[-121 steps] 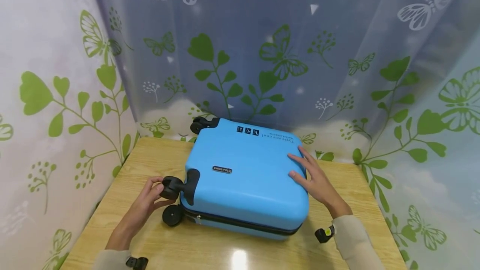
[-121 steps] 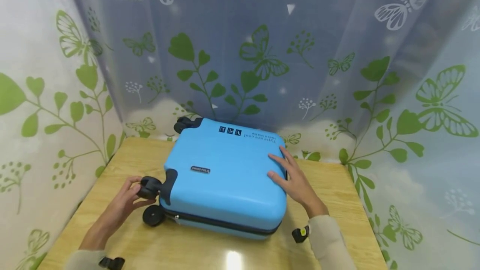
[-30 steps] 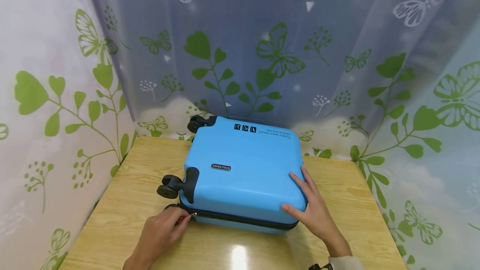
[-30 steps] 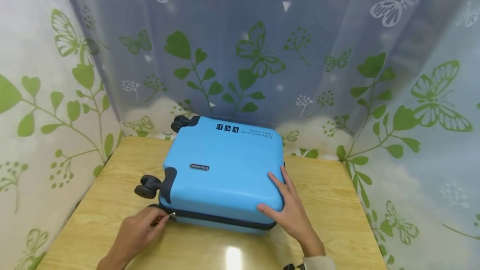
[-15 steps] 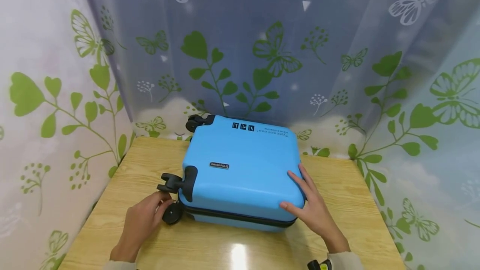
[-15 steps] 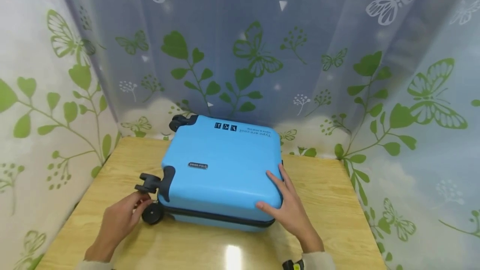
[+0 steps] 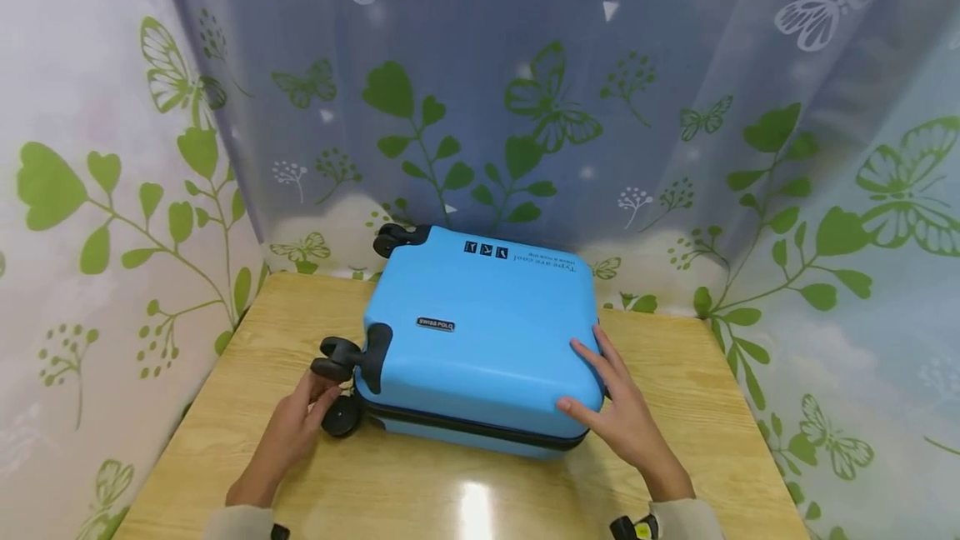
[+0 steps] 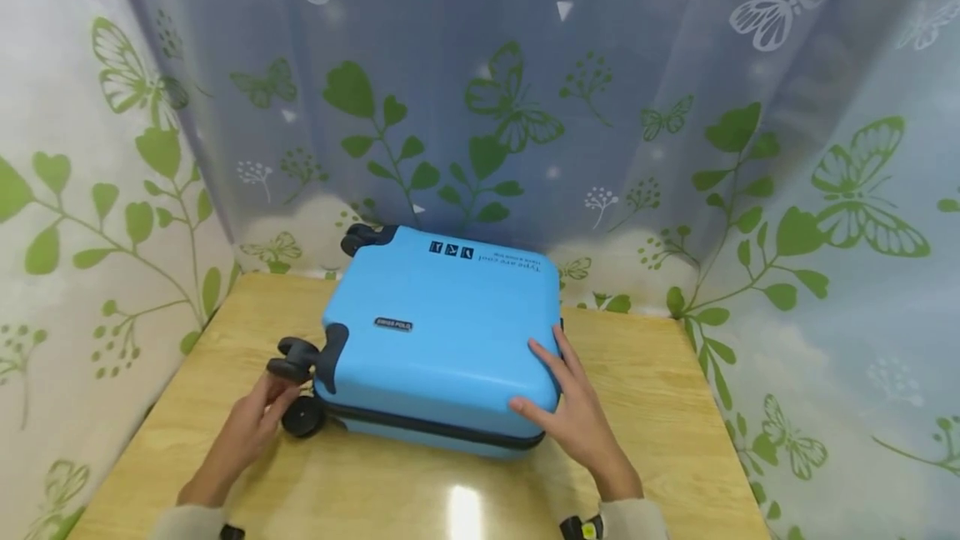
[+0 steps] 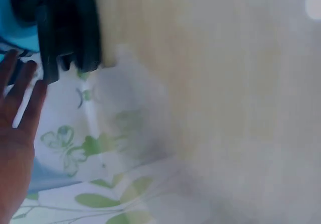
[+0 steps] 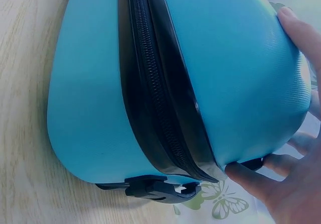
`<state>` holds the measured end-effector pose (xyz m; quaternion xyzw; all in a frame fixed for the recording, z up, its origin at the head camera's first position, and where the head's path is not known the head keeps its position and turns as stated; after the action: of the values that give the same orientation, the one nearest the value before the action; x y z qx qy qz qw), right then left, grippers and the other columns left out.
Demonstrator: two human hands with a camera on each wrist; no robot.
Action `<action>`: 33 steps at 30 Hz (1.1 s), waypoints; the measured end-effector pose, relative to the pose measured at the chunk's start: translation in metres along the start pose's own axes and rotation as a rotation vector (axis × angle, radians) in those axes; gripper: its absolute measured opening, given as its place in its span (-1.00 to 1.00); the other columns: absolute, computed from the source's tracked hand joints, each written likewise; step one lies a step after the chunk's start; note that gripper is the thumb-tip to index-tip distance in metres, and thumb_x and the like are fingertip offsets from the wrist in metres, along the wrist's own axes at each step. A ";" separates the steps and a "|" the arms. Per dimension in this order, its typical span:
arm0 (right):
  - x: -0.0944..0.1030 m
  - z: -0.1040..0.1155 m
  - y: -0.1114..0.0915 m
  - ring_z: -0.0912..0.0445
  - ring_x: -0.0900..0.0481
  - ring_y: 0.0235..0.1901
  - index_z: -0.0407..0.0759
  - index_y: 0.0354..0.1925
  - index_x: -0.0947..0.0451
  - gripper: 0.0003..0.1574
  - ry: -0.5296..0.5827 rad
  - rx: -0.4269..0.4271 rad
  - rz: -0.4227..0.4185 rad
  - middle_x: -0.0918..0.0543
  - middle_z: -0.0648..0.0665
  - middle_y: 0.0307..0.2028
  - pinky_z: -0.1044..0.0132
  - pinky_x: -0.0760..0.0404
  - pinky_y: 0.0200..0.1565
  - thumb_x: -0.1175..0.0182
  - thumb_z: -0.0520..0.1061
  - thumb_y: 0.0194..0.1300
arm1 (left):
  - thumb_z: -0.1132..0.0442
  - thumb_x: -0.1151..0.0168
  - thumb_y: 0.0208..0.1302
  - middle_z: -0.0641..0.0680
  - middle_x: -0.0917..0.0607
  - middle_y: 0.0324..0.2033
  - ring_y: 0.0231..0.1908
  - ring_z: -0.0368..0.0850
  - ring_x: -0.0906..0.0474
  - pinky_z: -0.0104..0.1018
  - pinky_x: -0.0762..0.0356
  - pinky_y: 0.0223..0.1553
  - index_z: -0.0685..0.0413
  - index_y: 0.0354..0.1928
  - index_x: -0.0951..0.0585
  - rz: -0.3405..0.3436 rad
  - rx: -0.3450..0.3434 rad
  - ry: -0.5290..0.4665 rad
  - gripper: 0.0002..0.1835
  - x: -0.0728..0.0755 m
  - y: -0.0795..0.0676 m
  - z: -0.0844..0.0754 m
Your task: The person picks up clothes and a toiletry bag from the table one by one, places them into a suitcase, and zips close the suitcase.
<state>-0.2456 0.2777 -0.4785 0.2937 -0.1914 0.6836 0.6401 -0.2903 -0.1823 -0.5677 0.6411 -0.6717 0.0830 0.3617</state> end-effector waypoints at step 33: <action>0.006 -0.015 0.007 -0.49 0.10 0.69 0.26 0.71 -0.20 0.02 0.090 0.078 0.030 0.22 -0.08 0.80 -0.65 -0.39 0.32 -0.42 -0.11 0.49 | 0.36 -0.25 0.58 0.35 -0.72 0.18 0.08 0.26 -0.71 -0.09 -0.73 -0.03 0.23 0.28 -0.50 0.124 0.242 -0.120 -0.66 -0.013 0.055 0.026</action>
<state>-0.2547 0.2911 -0.4858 0.2845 -0.1402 0.7127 0.6257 -0.3515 -0.1777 -0.5747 0.6411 -0.7156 0.1471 0.2352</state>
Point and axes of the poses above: each hand's wrist, its own y-axis towards the middle knuckle, its own x-axis out of the back of the hand, z = x × y, the point moved 10 cm from there along y, towards the middle knuckle
